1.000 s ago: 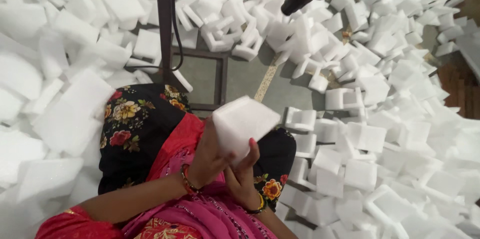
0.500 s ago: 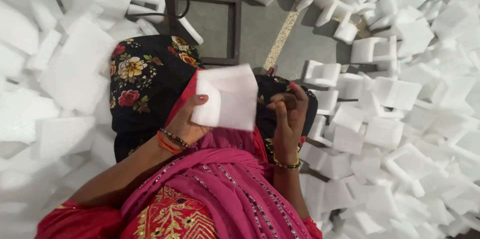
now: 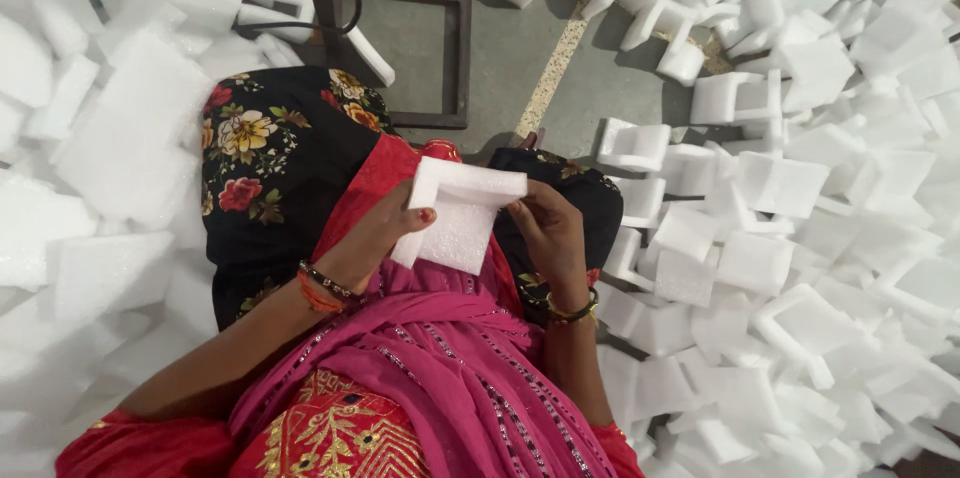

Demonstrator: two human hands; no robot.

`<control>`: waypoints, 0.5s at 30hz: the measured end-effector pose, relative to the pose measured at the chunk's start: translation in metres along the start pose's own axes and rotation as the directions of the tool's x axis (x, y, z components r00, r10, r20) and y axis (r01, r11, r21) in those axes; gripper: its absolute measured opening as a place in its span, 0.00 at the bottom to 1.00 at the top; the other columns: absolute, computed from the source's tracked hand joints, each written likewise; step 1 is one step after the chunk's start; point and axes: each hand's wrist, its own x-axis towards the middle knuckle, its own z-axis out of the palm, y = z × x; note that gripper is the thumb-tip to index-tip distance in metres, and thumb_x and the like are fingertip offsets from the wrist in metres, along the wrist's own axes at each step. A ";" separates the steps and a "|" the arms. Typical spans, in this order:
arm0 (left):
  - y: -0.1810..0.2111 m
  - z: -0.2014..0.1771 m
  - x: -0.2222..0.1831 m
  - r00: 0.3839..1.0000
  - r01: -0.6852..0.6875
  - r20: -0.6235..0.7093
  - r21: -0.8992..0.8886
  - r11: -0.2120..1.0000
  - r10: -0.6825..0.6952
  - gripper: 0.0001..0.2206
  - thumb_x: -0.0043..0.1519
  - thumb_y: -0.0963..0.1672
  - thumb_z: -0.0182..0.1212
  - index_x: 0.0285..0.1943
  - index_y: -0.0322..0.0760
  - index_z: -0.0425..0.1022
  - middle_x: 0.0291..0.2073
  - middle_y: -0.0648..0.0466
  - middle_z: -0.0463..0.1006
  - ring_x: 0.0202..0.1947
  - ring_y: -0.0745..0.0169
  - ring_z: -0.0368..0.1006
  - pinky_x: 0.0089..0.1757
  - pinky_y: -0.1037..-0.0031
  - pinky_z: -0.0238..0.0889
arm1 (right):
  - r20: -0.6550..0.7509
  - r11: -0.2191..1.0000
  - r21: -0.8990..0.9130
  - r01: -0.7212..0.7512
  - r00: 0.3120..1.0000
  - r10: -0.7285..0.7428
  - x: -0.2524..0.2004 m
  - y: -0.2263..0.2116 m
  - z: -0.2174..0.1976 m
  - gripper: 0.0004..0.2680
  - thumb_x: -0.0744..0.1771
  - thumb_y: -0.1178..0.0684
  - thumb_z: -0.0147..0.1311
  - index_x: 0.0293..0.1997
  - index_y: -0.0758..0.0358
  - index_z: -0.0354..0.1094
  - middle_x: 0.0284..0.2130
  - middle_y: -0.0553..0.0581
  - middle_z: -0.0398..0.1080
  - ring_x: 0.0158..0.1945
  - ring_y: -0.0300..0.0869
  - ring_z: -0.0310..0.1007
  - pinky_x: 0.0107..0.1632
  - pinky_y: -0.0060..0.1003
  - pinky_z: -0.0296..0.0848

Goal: The person picks up white foam blocks from a pile on the floor and holds them briefly under a fixed heat gun before placing them back down.

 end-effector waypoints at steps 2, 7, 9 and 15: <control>-0.004 -0.003 0.012 0.990 -0.137 -0.014 0.085 0.987 0.138 0.34 0.61 0.53 0.62 0.71 0.27 0.60 0.59 0.47 0.71 0.59 0.61 0.67 0.58 0.69 0.60 | 0.071 0.985 0.129 0.111 0.990 -0.121 0.002 -0.016 0.001 0.14 0.68 0.60 0.58 0.61 0.64 0.64 0.51 0.53 0.72 0.55 0.35 0.72 0.59 0.29 0.71; -0.016 -0.018 0.017 0.973 -0.225 0.071 0.470 0.853 0.217 0.44 0.60 0.55 0.67 0.77 0.26 0.48 0.69 0.41 0.61 0.70 0.52 0.57 0.65 0.66 0.49 | 0.152 0.906 -0.365 0.216 0.974 -0.171 0.005 -0.046 0.013 0.16 0.65 0.56 0.64 0.59 0.63 0.71 0.49 0.60 0.76 0.49 0.40 0.79 0.46 0.31 0.82; -0.015 -0.025 0.017 0.980 -0.198 0.072 0.484 0.852 0.186 0.50 0.62 0.56 0.66 0.81 0.25 0.35 0.78 0.39 0.47 0.77 0.50 0.46 0.67 0.65 0.44 | 0.046 0.840 -0.485 0.242 0.967 -0.252 0.005 -0.042 0.016 0.18 0.65 0.55 0.66 0.60 0.63 0.69 0.48 0.63 0.76 0.49 0.42 0.79 0.47 0.34 0.79; -0.014 -0.022 0.018 0.989 -0.148 0.104 0.781 0.607 0.107 0.57 0.48 0.54 0.78 0.78 0.32 0.38 0.73 0.37 0.54 0.71 0.49 0.57 0.63 0.65 0.56 | -0.051 0.885 -0.447 -0.127 0.992 0.117 -0.002 0.027 0.007 0.18 0.64 0.52 0.63 0.60 0.63 0.67 0.41 0.62 0.79 0.42 0.41 0.82 0.44 0.36 0.79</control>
